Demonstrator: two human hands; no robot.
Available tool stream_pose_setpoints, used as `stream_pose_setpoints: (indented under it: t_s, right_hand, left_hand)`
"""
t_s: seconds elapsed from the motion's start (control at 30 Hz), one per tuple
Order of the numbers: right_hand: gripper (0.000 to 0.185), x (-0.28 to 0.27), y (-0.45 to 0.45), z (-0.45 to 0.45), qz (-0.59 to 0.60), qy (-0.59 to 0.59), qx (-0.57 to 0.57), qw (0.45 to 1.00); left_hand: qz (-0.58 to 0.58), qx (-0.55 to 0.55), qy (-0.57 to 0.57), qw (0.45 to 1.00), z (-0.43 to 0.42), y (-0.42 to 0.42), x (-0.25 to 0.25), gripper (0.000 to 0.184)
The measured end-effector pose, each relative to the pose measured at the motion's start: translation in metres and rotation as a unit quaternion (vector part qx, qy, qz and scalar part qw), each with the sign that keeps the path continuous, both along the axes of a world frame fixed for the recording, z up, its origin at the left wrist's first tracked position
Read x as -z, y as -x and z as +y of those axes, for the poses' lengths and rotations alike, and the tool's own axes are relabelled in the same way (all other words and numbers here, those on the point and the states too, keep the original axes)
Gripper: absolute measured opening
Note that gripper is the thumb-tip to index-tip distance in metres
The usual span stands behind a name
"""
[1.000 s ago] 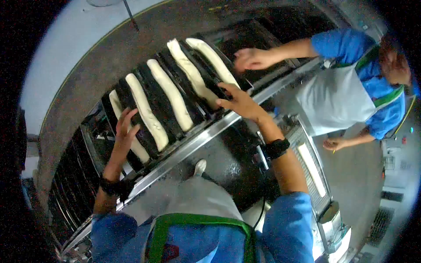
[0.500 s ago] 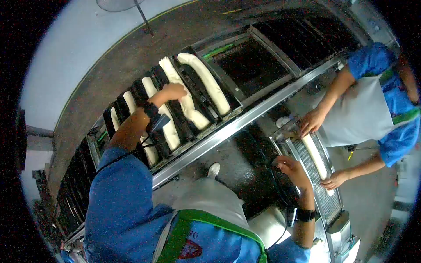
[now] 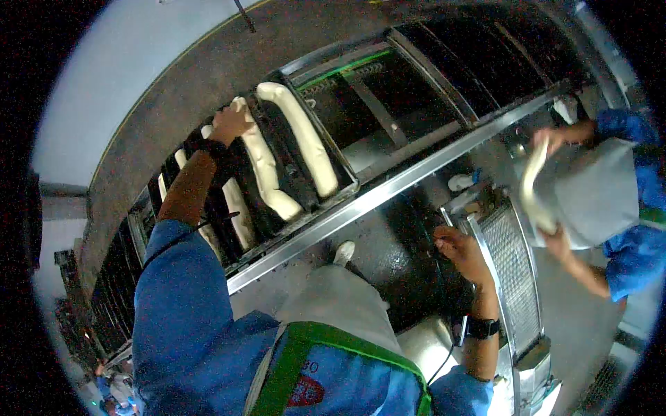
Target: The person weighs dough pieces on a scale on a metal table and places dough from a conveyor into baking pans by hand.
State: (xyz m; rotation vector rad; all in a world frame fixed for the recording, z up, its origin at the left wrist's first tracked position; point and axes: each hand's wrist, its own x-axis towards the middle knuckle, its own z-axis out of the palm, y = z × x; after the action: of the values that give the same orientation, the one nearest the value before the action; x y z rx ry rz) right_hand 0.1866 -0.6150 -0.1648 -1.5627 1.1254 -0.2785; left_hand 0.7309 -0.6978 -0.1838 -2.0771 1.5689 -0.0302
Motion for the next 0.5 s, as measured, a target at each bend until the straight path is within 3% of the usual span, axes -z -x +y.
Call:
stream_pose_setpoints:
  t_s: [0.03,0.07,0.13,0.2,0.23,0.37,0.4,0.43,0.47,0.5]
  right_hand:
    - [0.029,0.0,0.006,-0.001,-0.001,-0.01,0.005,1.0]
    - [0.028,-0.002,0.019,-0.005,0.005,-0.015,0.02,1.0]
    - [0.029,0.002,0.054,-0.014,0.014,-0.034,0.082,0.996]
    - [0.029,0.011,0.098,-0.021,0.021,-0.016,0.04,0.999]
    - [0.029,0.011,0.113,-0.01,0.02,-0.033,0.082,0.996]
    - [0.029,0.059,0.189,0.007,-0.018,-0.115,0.207,0.971]
    - [0.03,0.055,0.207,0.006,0.071,-0.103,0.186,0.975]
    - [0.031,0.094,0.241,0.017,0.078,0.014,0.171,0.982]
    - [0.029,0.109,0.246,0.065,0.194,0.064,0.132,0.97]
    - [0.032,0.103,0.255,0.083,0.21,0.026,0.239,0.948]
  left_hand:
    - [-0.042,0.056,0.063,0.996,0.009,0.006,-0.007,0.039]
    - [-0.073,0.049,0.043,0.995,0.005,-0.006,0.015,0.036]
    - [0.024,0.097,0.096,0.99,0.032,0.017,0.011,0.033]
    - [0.123,0.113,0.144,0.975,0.054,0.057,0.011,0.033]
    - [0.165,0.115,0.142,0.969,0.069,0.074,0.009,0.033]
    - [0.264,0.084,0.031,0.96,0.112,0.137,0.012,0.034]
    - [0.277,0.079,-0.009,0.958,0.112,0.146,0.013,0.034]
    - [0.287,0.082,-0.047,0.953,0.107,0.156,0.012,0.034]
    - [0.293,0.091,-0.085,0.948,0.11,0.155,0.014,0.034]
    - [0.292,0.102,-0.116,0.944,0.099,0.161,0.011,0.034]
